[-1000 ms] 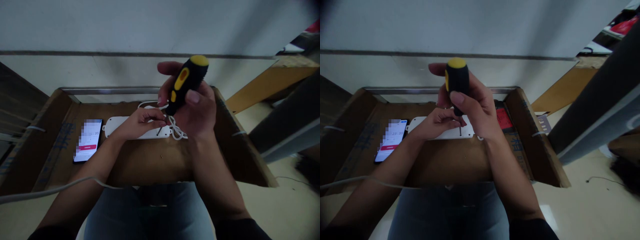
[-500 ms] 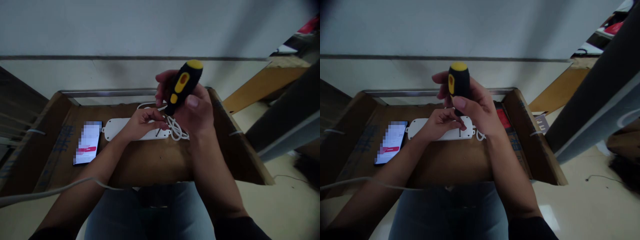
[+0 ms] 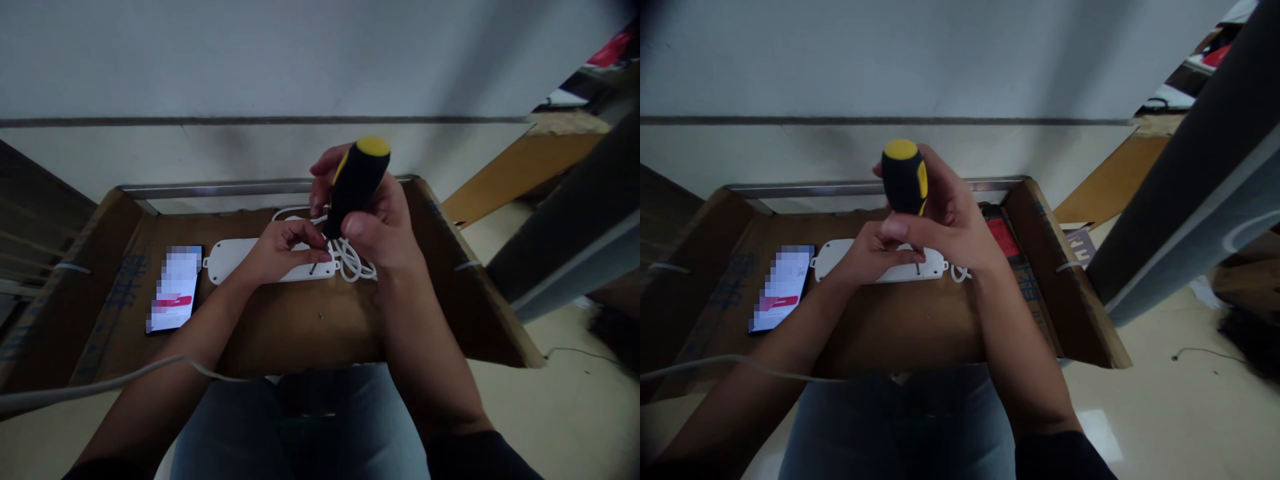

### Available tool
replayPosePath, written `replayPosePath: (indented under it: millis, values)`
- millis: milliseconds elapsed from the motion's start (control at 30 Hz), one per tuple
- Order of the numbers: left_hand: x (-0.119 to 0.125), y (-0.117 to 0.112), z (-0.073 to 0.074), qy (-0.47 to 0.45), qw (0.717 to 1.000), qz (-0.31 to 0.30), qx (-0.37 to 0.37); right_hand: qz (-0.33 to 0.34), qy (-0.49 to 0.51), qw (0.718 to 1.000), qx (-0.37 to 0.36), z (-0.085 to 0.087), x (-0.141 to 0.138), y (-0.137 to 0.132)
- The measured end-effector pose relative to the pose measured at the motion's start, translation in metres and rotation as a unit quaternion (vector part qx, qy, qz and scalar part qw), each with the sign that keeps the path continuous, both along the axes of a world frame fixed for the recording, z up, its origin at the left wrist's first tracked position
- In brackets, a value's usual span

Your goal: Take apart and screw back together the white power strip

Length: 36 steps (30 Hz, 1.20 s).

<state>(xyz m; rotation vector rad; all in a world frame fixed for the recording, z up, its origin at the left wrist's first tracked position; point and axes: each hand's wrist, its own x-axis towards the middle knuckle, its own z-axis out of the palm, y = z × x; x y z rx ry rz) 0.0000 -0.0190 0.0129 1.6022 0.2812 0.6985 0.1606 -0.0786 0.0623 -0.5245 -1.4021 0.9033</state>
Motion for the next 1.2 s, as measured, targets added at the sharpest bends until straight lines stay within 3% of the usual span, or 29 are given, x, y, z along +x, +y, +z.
replayPosePath:
  millis: [67,133,267,333,400,467,567,667,733,833,900,967,1033,1200]
  values:
    - [-0.005,0.003,0.005,0.022,1.000,-0.021,0.002,0.078,-0.016,0.996,-0.037,0.003,0.004,-0.006]
    - [-0.010,0.007,0.010,0.038,0.998,-0.043,0.015,0.094,-0.030,0.993,-0.059,0.004,0.005,-0.010]
    - [-0.011,0.007,0.010,0.028,0.996,-0.065,0.048,0.004,-0.037,0.998,-0.059,0.004,0.002,-0.006]
    - [-0.007,0.003,0.007,0.002,0.998,-0.045,0.045,-0.054,-0.032,0.998,-0.031,0.005,0.000,-0.002]
    - [-0.003,-0.001,0.004,-0.003,0.999,-0.010,0.035,-0.070,-0.030,0.997,-0.002,0.006,-0.002,0.000]
    - [-0.001,-0.004,0.004,0.008,1.000,0.001,0.016,-0.043,-0.016,0.999,0.003,0.006,-0.003,-0.001]
    - [-0.004,-0.005,0.007,0.006,0.999,-0.030,-0.013,0.025,0.019,0.999,-0.033,0.004,-0.001,-0.004]
    - [-0.008,-0.001,0.011,0.019,0.998,-0.058,0.013,0.041,0.020,0.999,-0.028,0.000,0.001,-0.003]
    - [-0.008,0.001,0.009,0.031,0.996,-0.077,0.032,0.002,0.020,1.000,0.007,-0.002,-0.001,0.000]
    - [-0.003,-0.001,0.000,0.007,0.996,-0.076,0.034,-0.150,0.003,0.986,0.070,-0.003,-0.010,0.003]
    - [0.003,-0.005,-0.006,-0.035,0.999,-0.021,0.020,-0.263,-0.019,0.960,0.089,-0.002,-0.019,0.002]
    - [0.007,-0.009,-0.010,-0.057,0.997,0.045,0.011,-0.318,-0.020,0.944,0.087,0.000,-0.025,0.000]
    - [0.009,-0.011,-0.009,-0.047,0.997,0.059,0.015,-0.285,0.004,0.955,0.084,0.002,-0.027,-0.002]
    - [0.004,-0.005,-0.001,-0.036,0.998,0.032,0.030,-0.078,0.043,0.995,0.039,0.006,-0.020,-0.005]
